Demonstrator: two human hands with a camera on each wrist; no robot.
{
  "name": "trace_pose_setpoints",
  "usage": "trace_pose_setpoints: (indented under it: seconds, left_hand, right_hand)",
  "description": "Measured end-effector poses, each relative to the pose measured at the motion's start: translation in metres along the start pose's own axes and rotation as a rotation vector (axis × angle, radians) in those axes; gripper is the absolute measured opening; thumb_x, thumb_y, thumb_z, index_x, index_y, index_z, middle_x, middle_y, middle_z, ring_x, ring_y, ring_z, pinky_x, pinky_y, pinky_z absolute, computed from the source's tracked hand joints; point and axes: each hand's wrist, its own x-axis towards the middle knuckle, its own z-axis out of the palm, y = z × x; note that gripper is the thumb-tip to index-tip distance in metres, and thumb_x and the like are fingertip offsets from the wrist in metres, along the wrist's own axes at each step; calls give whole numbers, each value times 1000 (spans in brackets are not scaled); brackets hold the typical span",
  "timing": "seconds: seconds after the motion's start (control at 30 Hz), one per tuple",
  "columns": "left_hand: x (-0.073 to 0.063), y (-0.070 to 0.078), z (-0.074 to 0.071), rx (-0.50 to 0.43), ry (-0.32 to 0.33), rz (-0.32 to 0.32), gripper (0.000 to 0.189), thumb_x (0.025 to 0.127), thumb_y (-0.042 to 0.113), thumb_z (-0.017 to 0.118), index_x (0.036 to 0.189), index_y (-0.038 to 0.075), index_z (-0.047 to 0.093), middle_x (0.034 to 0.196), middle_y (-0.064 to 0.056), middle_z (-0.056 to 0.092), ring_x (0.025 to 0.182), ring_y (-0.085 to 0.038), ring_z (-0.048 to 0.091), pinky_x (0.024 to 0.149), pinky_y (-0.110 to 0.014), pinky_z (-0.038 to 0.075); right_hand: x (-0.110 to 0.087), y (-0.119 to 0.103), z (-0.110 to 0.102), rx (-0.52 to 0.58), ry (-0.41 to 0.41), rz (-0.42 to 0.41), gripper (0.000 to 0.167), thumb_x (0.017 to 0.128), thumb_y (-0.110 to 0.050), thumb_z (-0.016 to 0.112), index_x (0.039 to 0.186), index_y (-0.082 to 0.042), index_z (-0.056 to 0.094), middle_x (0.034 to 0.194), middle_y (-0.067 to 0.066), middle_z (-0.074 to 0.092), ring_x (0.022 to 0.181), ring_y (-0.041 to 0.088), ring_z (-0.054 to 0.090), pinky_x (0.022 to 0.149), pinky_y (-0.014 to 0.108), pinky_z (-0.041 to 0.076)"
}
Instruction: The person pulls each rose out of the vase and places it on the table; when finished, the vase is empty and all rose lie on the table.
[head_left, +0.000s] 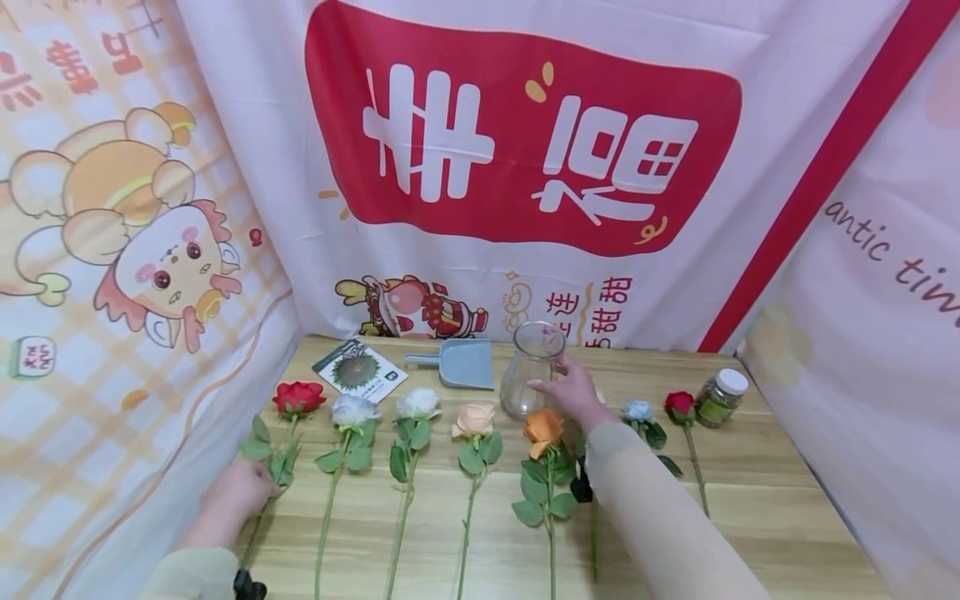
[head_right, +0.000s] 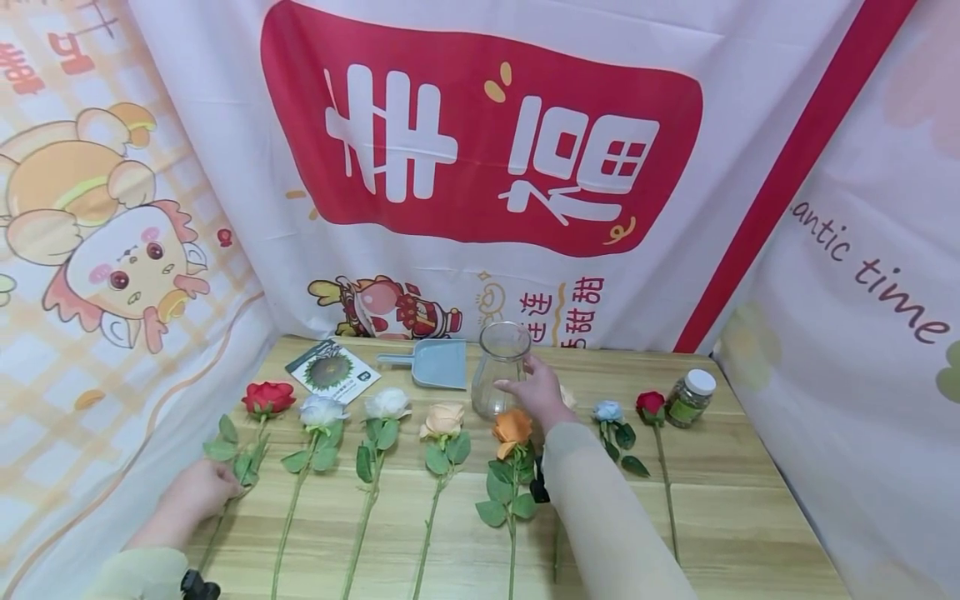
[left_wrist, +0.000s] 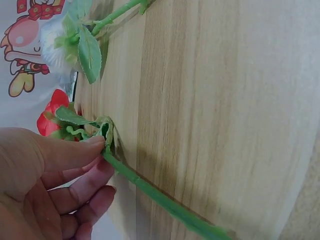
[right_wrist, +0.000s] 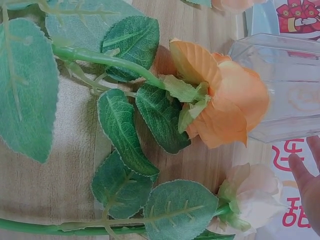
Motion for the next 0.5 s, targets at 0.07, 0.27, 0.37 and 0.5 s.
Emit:
trace_pose_setpoints:
  seconds: [0.07,0.27,0.37,0.5]
  left_hand:
    - [0,0,1,-4,5,-5,13,83,15,70,74,8,64,73,-6,59,67,-24,54,60,-42,43]
    - [0,-3,3,-25,43,-20,26,81,27,78,82,7,62,81,-7,61,73,-25,56,64,-44,42]
    - [-1,-1,4,-46,96,-27,44,79,32,79,97,-2,57,91,-19,61,81,-35,58,70,-50,45]
    - [2,13,3,-68,189,-22,80,83,39,78,131,-12,40,117,-37,52,103,-53,53,83,-62,43]
  right_hand:
    - [0,0,-1,1,-7,-4,78,80,-31,84,147,-18,47,148,11,46,135,34,40,106,51,38]
    - [-1,0,-2,6,-13,-19,79,78,-34,85,146,-19,48,147,11,46,135,34,40,105,52,38]
    - [-3,0,-4,10,-14,-17,79,77,-37,85,145,-20,49,147,11,47,135,34,40,105,52,38]
    - [-1,1,-9,6,-9,-10,79,77,-38,84,146,-22,48,148,11,45,136,34,38,106,52,37]
